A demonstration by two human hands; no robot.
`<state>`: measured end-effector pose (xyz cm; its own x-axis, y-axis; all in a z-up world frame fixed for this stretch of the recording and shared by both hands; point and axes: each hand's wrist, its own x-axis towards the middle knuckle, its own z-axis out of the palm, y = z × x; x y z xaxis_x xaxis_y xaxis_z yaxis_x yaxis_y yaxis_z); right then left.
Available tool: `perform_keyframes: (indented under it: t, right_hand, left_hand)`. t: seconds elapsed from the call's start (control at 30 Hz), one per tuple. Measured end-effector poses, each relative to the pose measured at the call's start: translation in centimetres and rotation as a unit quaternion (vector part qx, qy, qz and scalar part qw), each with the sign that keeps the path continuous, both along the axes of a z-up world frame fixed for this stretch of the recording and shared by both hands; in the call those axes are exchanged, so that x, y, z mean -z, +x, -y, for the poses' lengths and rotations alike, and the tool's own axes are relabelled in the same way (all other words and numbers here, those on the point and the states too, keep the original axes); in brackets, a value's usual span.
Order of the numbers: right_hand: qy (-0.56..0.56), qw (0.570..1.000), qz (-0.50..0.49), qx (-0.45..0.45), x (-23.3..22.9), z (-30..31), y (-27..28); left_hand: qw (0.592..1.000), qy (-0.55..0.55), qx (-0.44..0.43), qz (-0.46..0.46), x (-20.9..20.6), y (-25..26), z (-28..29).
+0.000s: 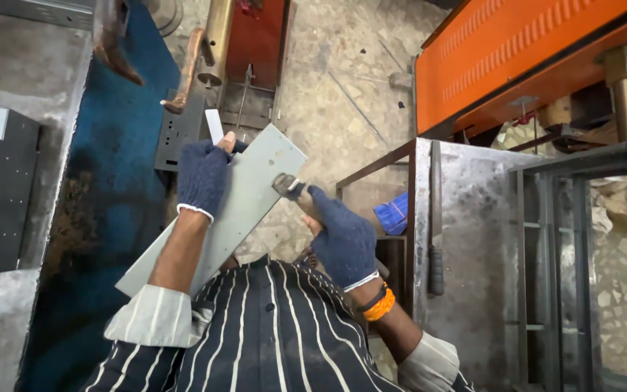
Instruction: Assembling and spot welding metal components for an industrial enclosure.
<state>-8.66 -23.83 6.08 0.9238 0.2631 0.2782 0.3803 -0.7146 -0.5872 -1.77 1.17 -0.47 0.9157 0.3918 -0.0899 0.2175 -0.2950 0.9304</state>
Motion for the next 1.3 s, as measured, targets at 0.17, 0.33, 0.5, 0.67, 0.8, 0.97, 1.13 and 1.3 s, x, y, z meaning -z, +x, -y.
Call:
perform_keyframes:
  t: [0.17,0.33,0.5,0.67,0.8,0.97,1.13,1.3]
  right_hand:
    - [0.040,0.992,-0.089,0.079,4.0,4.1,1.9]
    - [0.202,0.884,-0.322,0.272,14.8,14.2,7.9]
    - [0.116,0.884,-0.121,0.437,22.7,23.9,13.0]
    - [0.013,0.897,-0.122,0.424,22.8,25.1,13.9]
    - [-0.086,0.884,-0.221,0.404,21.2,23.2,12.0]
    - [-0.115,0.932,-0.129,0.318,19.1,17.0,7.0]
    - [0.121,0.988,-0.097,-0.005,18.9,9.3,0.6]
    - [0.149,0.951,-0.242,0.122,25.3,9.8,-3.8]
  left_hand:
    - [0.999,-0.049,0.018,0.004,1.0,-1.1,-0.5]
    - [0.999,-0.012,0.031,-0.015,1.6,-1.6,-1.4]
    - [0.999,-0.030,0.014,-0.020,0.4,-1.9,-1.2]
    - [0.998,0.020,0.051,-0.012,0.5,-1.6,0.6]
    - [0.997,-0.014,0.074,-0.024,-0.3,-1.5,2.5]
    - [0.988,-0.043,0.141,-0.038,-1.0,-0.3,4.5]
    - [0.961,0.097,0.249,-0.067,-1.7,0.2,7.8]
    - [0.920,0.052,0.385,-0.054,-2.1,0.8,10.4]
